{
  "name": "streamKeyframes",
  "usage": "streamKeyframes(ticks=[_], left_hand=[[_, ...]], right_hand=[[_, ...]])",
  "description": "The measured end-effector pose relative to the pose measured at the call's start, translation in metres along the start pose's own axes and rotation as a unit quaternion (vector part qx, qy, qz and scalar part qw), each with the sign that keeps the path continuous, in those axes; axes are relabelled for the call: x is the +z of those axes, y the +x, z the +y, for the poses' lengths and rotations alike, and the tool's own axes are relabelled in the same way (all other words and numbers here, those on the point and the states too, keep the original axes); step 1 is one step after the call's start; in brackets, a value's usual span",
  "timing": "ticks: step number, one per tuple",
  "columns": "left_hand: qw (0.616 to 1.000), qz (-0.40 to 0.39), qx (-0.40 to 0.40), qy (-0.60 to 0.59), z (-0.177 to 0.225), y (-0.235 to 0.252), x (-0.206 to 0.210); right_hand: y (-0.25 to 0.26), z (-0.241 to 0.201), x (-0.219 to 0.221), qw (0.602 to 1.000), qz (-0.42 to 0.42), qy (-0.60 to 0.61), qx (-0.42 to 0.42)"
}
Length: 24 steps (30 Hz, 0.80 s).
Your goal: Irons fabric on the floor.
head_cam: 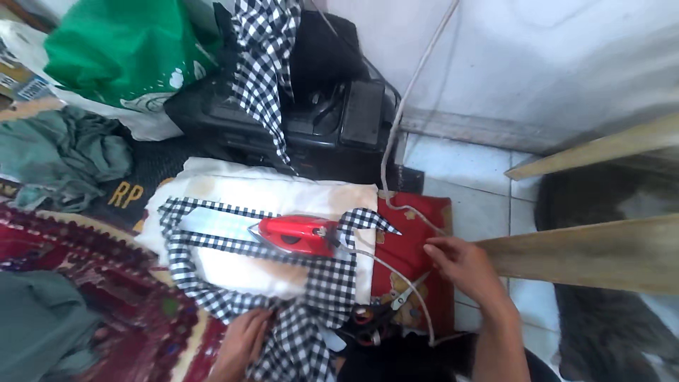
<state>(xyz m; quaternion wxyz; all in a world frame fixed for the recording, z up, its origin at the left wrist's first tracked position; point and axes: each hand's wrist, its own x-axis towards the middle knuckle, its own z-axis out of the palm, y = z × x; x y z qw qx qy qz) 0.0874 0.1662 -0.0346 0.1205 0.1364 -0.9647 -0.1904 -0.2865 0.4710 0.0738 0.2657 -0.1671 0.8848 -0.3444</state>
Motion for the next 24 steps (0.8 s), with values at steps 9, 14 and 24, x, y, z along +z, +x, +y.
streamKeyframes(ticks=[9, 14, 24], left_hand=[[1.000, 0.011, -0.002, 0.000, -0.003, 0.001, 0.001], [1.000, 0.009, -0.005, 0.000, -0.011, -0.004, 0.001], [1.000, 0.002, -0.021, 0.001, -0.010, -0.004, -0.001]], right_hand=[[0.001, 0.005, -0.002, 1.000, -0.002, -0.020, 0.009], [0.000, 0.004, 0.000, 1.000, 0.000, -0.026, 0.010], [0.002, 0.001, 0.004, 0.999, -0.004, -0.035, 0.006]])
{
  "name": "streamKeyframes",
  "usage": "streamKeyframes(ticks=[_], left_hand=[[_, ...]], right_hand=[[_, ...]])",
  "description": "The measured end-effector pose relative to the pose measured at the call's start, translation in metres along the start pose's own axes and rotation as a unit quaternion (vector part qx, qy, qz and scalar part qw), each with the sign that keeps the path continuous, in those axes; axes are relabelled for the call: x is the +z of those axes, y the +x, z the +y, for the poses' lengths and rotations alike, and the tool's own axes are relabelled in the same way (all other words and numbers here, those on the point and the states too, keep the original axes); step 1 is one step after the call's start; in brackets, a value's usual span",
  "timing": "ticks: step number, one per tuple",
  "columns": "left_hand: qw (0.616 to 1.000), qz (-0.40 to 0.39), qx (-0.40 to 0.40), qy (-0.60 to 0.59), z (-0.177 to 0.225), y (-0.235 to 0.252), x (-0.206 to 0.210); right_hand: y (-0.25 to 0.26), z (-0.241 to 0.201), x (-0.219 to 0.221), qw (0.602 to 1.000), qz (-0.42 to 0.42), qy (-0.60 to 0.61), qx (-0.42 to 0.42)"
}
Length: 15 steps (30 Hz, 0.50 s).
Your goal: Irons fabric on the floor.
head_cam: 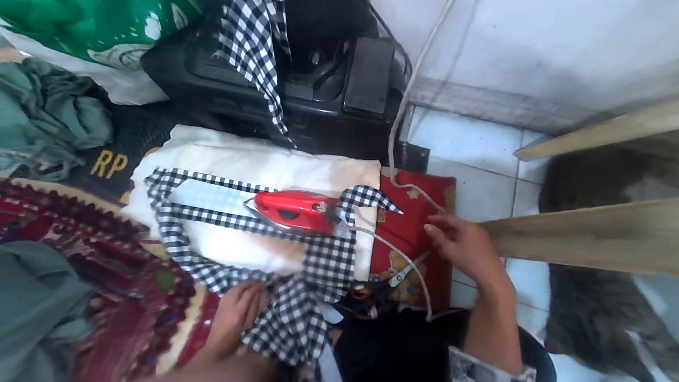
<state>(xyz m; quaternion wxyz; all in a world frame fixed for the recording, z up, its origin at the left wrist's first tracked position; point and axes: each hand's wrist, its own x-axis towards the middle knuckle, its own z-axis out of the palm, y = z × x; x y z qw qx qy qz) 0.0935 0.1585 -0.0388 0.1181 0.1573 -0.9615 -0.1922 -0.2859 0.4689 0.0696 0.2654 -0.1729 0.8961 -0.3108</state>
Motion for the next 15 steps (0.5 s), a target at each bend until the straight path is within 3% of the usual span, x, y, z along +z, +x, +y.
streamKeyframes(ticks=[15], left_hand=[[1.000, -0.008, -0.016, -0.020, 0.0092, 0.0053, -0.0061]], right_hand=[[0.0030, 0.0020, 0.0048, 1.000, -0.005, -0.013, 0.000]])
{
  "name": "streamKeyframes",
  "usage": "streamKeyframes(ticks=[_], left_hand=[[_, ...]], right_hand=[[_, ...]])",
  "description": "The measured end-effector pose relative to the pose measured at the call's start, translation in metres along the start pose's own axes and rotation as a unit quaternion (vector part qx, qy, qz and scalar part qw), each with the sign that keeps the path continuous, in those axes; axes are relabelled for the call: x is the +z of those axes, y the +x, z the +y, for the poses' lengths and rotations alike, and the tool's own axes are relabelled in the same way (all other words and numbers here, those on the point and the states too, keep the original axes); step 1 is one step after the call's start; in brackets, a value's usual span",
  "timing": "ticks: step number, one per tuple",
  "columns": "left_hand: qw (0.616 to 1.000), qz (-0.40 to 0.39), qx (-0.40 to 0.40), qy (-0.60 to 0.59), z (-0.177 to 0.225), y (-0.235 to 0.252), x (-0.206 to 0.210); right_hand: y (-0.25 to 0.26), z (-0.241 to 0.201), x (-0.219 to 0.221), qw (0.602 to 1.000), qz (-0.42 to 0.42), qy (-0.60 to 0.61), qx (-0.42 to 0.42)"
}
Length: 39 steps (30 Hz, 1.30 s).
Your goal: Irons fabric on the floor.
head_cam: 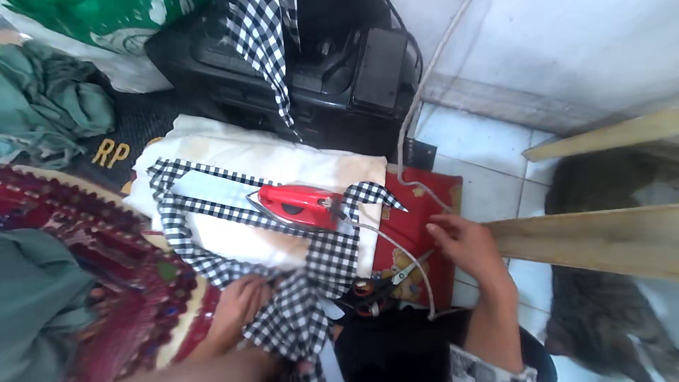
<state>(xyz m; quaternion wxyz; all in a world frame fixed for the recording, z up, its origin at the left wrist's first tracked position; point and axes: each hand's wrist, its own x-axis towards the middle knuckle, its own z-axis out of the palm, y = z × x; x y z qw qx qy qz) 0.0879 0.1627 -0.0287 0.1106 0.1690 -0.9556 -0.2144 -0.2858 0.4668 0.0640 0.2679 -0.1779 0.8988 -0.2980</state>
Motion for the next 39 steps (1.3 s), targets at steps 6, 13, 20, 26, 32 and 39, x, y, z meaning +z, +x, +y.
streamKeyframes(ticks=[6, 13, 20, 26, 32, 39], left_hand=[[1.000, 0.001, 0.001, 0.002, -0.0012, -0.0009, 0.0012], [1.000, 0.010, 0.009, 0.004, -0.0027, -0.0012, 0.0024], [0.999, 0.020, 0.022, 0.013, -0.0052, -0.0018, 0.0044], [1.000, 0.015, 0.021, 0.013, -0.0059, -0.0021, 0.0044], [1.000, 0.018, 0.025, 0.003, -0.0025, 0.0020, 0.0020], [1.000, 0.017, 0.022, 0.012, -0.0077, -0.0016, 0.0055]], right_hand=[[-0.0007, -0.0030, -0.0001, 1.000, -0.001, -0.006, 0.010], [-0.0001, -0.0013, 0.0010, 1.000, 0.003, -0.009, 0.011], [0.0010, -0.0015, 0.0016, 1.000, -0.003, -0.011, 0.019], [0.0013, -0.0021, 0.0026, 1.000, 0.000, -0.013, 0.011], [0.0030, -0.0014, 0.0039, 1.000, -0.012, -0.009, 0.019], [0.0036, -0.0016, 0.0050, 1.000, -0.012, -0.010, 0.021]])
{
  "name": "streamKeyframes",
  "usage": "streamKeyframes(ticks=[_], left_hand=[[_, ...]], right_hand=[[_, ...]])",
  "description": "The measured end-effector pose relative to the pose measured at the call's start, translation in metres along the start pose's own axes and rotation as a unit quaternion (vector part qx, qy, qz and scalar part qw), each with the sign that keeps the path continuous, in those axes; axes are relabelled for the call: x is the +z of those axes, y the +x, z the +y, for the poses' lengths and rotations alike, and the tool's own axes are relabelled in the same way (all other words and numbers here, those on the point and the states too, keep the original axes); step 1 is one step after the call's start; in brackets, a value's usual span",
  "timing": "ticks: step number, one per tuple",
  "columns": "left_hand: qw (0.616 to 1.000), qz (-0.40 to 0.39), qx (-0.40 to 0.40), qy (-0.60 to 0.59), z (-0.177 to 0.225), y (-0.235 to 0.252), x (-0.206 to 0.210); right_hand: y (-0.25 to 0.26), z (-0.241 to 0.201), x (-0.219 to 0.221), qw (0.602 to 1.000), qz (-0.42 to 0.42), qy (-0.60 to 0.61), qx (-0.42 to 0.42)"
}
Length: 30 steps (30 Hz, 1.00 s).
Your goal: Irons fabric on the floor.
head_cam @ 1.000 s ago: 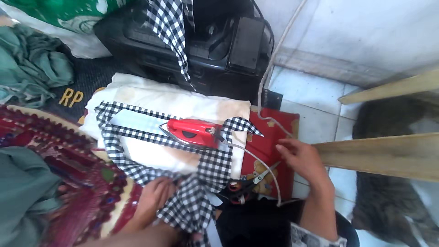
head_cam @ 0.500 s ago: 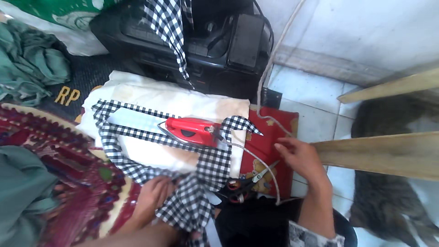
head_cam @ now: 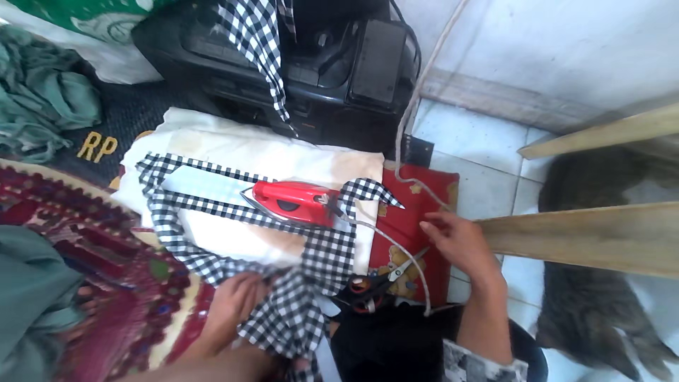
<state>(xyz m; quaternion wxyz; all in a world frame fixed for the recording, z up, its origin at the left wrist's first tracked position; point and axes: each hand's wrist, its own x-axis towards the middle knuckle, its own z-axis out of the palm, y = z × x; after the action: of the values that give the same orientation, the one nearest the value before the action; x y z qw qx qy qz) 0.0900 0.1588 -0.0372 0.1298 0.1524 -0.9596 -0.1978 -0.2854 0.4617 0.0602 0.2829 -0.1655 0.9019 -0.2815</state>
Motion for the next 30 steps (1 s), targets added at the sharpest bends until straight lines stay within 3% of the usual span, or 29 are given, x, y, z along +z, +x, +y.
streamKeyframes(ticks=[30], left_hand=[[1.000, 0.011, 0.007, 0.005, -0.0006, 0.0001, 0.0012]], right_hand=[[0.0021, -0.0021, 0.0024, 1.000, -0.009, -0.017, -0.007]])
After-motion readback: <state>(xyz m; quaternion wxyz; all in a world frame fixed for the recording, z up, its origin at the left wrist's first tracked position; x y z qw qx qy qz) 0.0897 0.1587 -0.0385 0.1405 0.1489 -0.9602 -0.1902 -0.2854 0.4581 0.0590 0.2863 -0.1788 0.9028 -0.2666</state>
